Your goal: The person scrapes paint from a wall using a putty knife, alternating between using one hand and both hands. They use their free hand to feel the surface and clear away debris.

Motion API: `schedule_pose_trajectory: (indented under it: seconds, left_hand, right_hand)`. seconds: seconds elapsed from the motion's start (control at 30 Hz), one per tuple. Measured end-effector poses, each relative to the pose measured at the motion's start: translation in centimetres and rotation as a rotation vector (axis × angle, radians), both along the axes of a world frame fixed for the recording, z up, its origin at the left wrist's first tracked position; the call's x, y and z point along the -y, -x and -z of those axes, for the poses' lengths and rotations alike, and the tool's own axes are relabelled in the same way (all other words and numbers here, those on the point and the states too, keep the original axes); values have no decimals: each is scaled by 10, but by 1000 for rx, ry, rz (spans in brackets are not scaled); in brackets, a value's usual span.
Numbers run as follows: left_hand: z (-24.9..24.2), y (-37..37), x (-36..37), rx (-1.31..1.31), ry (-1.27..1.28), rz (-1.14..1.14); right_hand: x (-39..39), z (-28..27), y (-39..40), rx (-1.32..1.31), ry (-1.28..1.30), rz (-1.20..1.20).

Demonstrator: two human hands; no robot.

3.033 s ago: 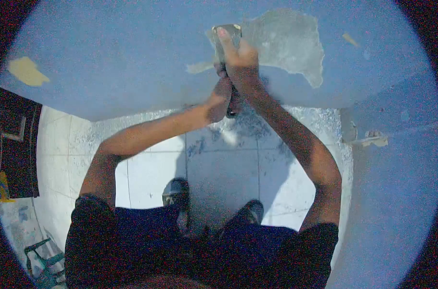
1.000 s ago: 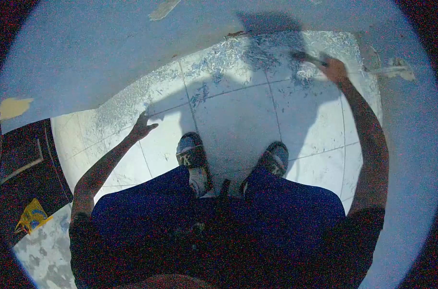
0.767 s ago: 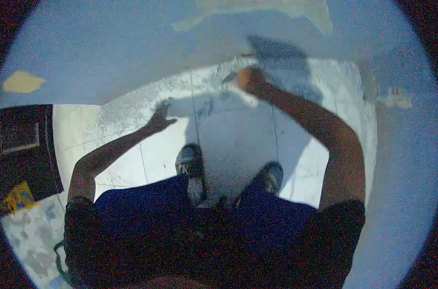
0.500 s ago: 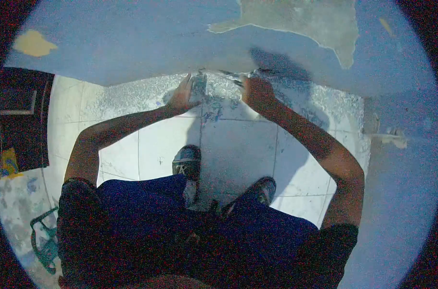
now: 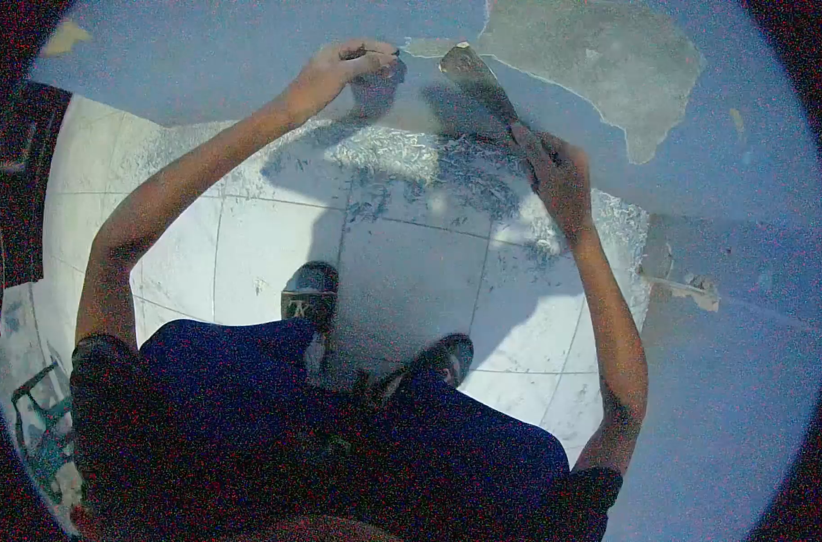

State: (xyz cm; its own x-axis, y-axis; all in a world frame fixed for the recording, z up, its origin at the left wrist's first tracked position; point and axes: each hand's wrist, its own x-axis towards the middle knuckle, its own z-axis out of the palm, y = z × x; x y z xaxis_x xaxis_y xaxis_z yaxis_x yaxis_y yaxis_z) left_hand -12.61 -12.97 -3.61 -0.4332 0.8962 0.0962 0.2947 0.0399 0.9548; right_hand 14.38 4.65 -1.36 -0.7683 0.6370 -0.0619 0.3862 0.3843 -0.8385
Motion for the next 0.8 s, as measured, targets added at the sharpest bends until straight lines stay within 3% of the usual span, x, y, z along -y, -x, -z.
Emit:
schedule_pose_trajectory:
  seconds: [0.13,0.27,0.37,0.5,0.7,0.8]
  left_hand:
    - [-3,-3,12,-23,-12,-50]
    - [-4,-3,17,-50,-8,-30]
    - [2,-7,11,-23,-35,-38]
    - [11,-18,-4,-143,-64,-42]
    - [18,-31,-21,370,-162,142]
    - [2,-43,-30,473,-11,95]
  right_hand:
    - [-26,22,-22,-31,89,163]
    - [-21,-16,-15,28,-253,82]
    - [-35,-5,-4,9,-283,-26]
    - [-21,-1,-7,-63,-93,56]
    - [-7,-27,-1,68,-77,79]
    - [-10,-43,-2,106,-118,127]
